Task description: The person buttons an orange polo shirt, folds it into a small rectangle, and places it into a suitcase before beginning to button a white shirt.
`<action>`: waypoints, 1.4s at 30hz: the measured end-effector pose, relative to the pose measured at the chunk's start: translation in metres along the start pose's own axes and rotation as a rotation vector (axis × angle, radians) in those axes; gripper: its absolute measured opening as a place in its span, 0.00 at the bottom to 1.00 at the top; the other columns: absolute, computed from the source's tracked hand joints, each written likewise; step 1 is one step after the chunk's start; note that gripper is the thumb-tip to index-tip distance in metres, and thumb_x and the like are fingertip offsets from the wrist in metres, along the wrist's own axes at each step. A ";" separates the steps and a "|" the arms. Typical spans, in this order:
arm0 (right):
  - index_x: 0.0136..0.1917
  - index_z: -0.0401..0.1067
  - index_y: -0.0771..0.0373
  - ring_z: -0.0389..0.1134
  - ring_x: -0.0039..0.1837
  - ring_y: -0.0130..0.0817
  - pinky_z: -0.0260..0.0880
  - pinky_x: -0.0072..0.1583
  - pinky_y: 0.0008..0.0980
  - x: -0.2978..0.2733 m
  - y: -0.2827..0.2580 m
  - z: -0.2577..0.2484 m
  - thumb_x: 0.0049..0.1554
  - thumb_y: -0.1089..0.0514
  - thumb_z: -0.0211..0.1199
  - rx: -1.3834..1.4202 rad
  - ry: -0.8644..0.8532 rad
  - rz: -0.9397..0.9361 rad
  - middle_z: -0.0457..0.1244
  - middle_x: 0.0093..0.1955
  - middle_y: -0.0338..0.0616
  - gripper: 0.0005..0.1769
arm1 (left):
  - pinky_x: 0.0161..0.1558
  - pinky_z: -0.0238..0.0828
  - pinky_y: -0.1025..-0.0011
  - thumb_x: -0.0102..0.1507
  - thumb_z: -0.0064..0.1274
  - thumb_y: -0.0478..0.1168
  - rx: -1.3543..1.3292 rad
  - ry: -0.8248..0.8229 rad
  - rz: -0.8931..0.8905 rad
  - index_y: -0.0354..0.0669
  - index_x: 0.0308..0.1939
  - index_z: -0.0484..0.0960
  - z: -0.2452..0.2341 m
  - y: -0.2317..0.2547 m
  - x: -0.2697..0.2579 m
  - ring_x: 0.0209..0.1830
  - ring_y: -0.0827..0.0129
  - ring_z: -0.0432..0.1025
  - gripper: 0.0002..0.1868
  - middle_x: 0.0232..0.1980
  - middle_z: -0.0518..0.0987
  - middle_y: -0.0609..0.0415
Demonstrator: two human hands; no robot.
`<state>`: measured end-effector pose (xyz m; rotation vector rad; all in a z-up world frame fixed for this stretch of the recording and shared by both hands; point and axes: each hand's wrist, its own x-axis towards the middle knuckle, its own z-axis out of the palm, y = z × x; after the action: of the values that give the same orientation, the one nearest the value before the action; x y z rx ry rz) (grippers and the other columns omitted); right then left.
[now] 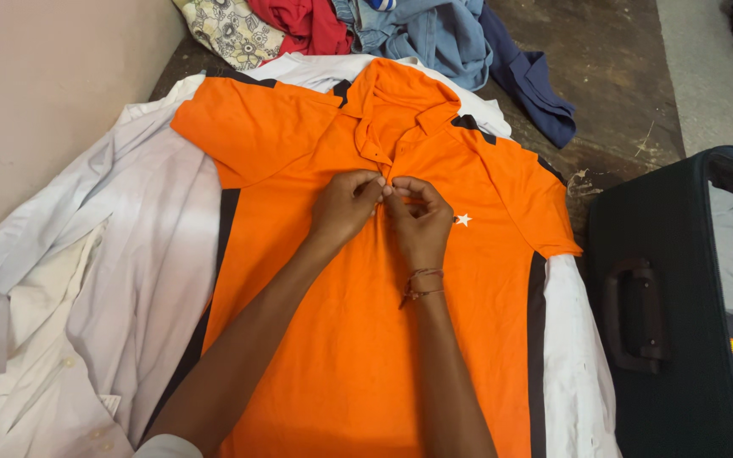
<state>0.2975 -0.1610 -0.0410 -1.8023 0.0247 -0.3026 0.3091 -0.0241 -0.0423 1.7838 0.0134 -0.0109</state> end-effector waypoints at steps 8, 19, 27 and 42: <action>0.47 0.78 0.64 0.67 0.37 0.21 0.69 0.42 0.23 -0.007 -0.013 0.005 0.55 0.60 0.72 -0.051 0.069 0.020 0.70 0.42 0.39 0.08 | 0.38 0.73 0.75 0.61 0.58 0.48 -0.036 0.091 -0.003 0.38 0.43 0.88 0.004 0.004 -0.006 0.34 0.76 0.79 0.17 0.35 0.86 0.56; 0.46 0.76 0.68 0.71 0.40 0.25 0.73 0.45 0.25 -0.008 -0.010 0.007 0.55 0.61 0.70 -0.107 0.021 0.017 0.72 0.41 0.41 0.09 | 0.31 0.65 0.76 0.61 0.56 0.40 -0.246 0.145 -0.030 0.33 0.32 0.87 0.010 -0.008 -0.001 0.26 0.79 0.69 0.12 0.27 0.81 0.57; 0.49 0.76 0.68 0.69 0.40 0.24 0.71 0.44 0.25 0.011 0.023 -0.010 0.60 0.60 0.67 0.253 -0.140 0.258 0.69 0.40 0.39 0.09 | 0.33 0.65 0.76 0.63 0.59 0.42 -0.344 0.046 0.025 0.32 0.37 0.87 0.009 -0.019 0.004 0.28 0.78 0.69 0.13 0.29 0.78 0.58; 0.54 0.75 0.67 0.67 0.39 0.20 0.71 0.42 0.23 -0.002 0.003 0.005 0.63 0.59 0.64 0.116 0.021 -0.003 0.69 0.43 0.38 0.10 | 0.32 0.69 0.74 0.65 0.57 0.44 -0.058 0.046 0.054 0.33 0.38 0.86 0.006 -0.022 0.009 0.26 0.77 0.72 0.14 0.30 0.83 0.56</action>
<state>0.2974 -0.1569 -0.0453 -1.6848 0.0186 -0.3189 0.3177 -0.0248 -0.0653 1.7260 -0.0015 0.0687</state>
